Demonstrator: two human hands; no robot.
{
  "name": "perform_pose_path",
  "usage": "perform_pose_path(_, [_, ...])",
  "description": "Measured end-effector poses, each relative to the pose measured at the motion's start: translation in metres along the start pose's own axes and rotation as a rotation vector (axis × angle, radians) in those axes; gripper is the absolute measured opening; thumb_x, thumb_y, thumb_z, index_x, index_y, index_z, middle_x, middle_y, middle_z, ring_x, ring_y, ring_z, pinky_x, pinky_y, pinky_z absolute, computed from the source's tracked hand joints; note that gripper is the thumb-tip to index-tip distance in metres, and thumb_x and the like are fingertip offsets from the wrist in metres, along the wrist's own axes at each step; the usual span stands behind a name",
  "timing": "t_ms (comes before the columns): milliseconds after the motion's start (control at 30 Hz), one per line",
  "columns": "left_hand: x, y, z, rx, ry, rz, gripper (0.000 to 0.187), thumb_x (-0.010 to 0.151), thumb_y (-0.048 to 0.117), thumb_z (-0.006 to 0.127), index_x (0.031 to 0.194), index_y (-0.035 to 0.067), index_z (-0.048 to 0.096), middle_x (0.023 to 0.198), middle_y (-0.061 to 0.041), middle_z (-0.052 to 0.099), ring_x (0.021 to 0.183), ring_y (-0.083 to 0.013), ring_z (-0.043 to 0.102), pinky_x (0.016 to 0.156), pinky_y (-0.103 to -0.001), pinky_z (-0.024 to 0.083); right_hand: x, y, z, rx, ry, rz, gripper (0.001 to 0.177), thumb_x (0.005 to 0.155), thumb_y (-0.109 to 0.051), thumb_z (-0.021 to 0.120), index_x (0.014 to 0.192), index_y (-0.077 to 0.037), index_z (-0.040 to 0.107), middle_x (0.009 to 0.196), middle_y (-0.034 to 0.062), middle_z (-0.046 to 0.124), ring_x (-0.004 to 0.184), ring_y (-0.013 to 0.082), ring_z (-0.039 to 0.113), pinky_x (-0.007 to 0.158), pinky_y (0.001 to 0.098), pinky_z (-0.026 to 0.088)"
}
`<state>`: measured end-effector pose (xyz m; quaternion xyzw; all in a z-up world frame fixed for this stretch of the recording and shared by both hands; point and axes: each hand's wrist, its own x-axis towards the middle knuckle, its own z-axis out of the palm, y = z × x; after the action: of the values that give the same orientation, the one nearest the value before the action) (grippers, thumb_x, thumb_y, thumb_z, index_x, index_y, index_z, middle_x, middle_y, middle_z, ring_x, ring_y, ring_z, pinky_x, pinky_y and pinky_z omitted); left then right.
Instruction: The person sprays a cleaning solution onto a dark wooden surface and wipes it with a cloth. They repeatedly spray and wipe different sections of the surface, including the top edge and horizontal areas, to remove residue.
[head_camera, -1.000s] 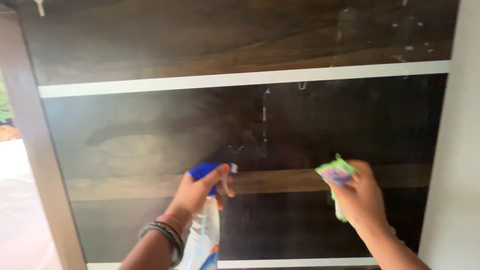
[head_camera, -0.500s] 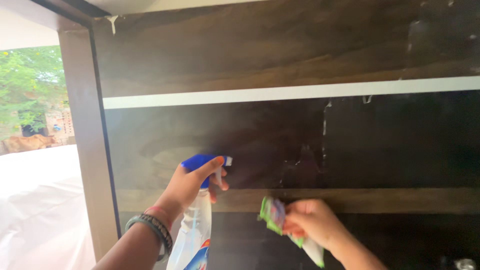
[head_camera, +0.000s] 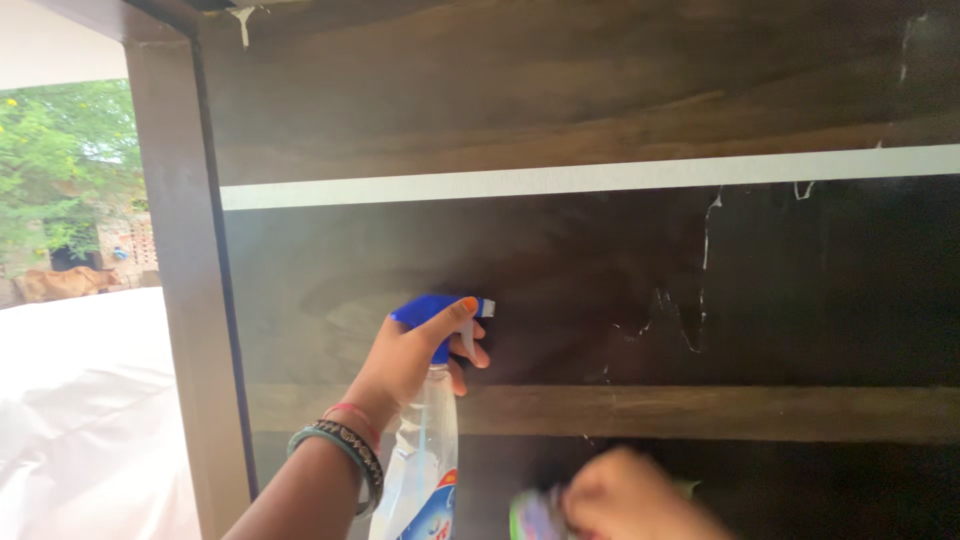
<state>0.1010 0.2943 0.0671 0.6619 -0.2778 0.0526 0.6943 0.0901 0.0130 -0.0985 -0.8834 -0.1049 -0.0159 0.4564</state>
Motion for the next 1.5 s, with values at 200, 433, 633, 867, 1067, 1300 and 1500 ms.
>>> perform_pose_path(200, [0.004,0.002,-0.002,-0.014,-0.02,-0.003,0.046,0.087,0.038,0.07,0.095,-0.007,0.071,0.071,-0.02,0.076,0.044,-0.0247,0.063,0.045,-0.035,0.051,0.003,-0.137,-0.082,0.178,0.466,-0.103,0.032,0.092,-0.026,0.067,0.093,0.003,0.079,0.078,0.0162,0.082,0.065,0.0224,0.076,0.059,0.0334,0.059])
perform_pose_path(433, [0.003,0.0,-0.003,0.017,0.001,-0.033,0.046,0.087,0.04,0.069,0.095,-0.005,0.071,0.072,-0.018,0.075,0.045,-0.0227,0.062,0.046,-0.034,0.052,-0.008,-0.171,-0.086,0.252,0.48,-0.074,0.038,0.094,-0.031,0.065,0.098,0.005,0.077,0.084,0.0212,0.081,0.071,0.0287,0.078,0.066,0.0361,0.06])
perform_pose_path(633, [0.002,0.002,-0.002,0.045,-0.025,0.009,0.045,0.088,0.041,0.068,0.093,-0.003,0.071,0.073,-0.018,0.076,0.045,-0.022,0.062,0.047,-0.034,0.052,0.004,-0.15,-0.069,0.186,0.467,-0.138,0.034,0.091,-0.026,0.066,0.096,0.006,0.078,0.081,0.0203,0.081,0.067,0.0262,0.078,0.064,0.0365,0.063])
perform_pose_path(867, [0.002,-0.002,-0.004,0.015,-0.014,0.03,0.045,0.087,0.04,0.071,0.093,-0.004,0.071,0.073,-0.018,0.073,0.046,-0.0233,0.063,0.047,-0.035,0.052,0.016,-0.12,-0.018,0.182,0.27,-0.085,0.03,0.09,-0.023,0.067,0.088,0.004,0.08,0.078,0.0184,0.084,0.065,0.0235,0.08,0.061,0.0321,0.062])
perform_pose_path(1067, [-0.001,0.003,-0.003,0.057,-0.029,0.005,0.046,0.087,0.043,0.069,0.096,-0.003,0.071,0.074,-0.018,0.075,0.046,-0.0222,0.062,0.048,-0.034,0.052,0.012,-0.075,0.013,-0.015,0.064,0.125,0.037,0.09,-0.041,0.075,0.096,-0.005,0.08,0.091,0.0095,0.085,0.084,0.0173,0.082,0.076,0.0312,0.062])
perform_pose_path(1300, [-0.004,0.005,-0.004,0.032,-0.015,-0.019,0.046,0.087,0.041,0.069,0.096,-0.004,0.071,0.074,-0.018,0.075,0.045,-0.0222,0.06,0.048,-0.034,0.051,-0.022,-0.032,0.011,-0.253,-0.21,0.22,0.035,0.091,-0.038,0.07,0.115,-0.014,0.076,0.108,0.0033,0.083,0.105,0.0118,0.078,0.095,0.0278,0.059])
perform_pose_path(1500, [-0.003,0.003,-0.002,0.034,-0.001,-0.005,0.045,0.087,0.041,0.069,0.096,-0.003,0.071,0.073,-0.018,0.075,0.044,-0.0219,0.06,0.048,-0.035,0.051,-0.045,-0.064,-0.052,-0.287,-0.044,0.271,0.03,0.093,-0.033,0.068,0.112,-0.012,0.077,0.107,0.0053,0.083,0.101,0.0157,0.08,0.09,0.0299,0.063])
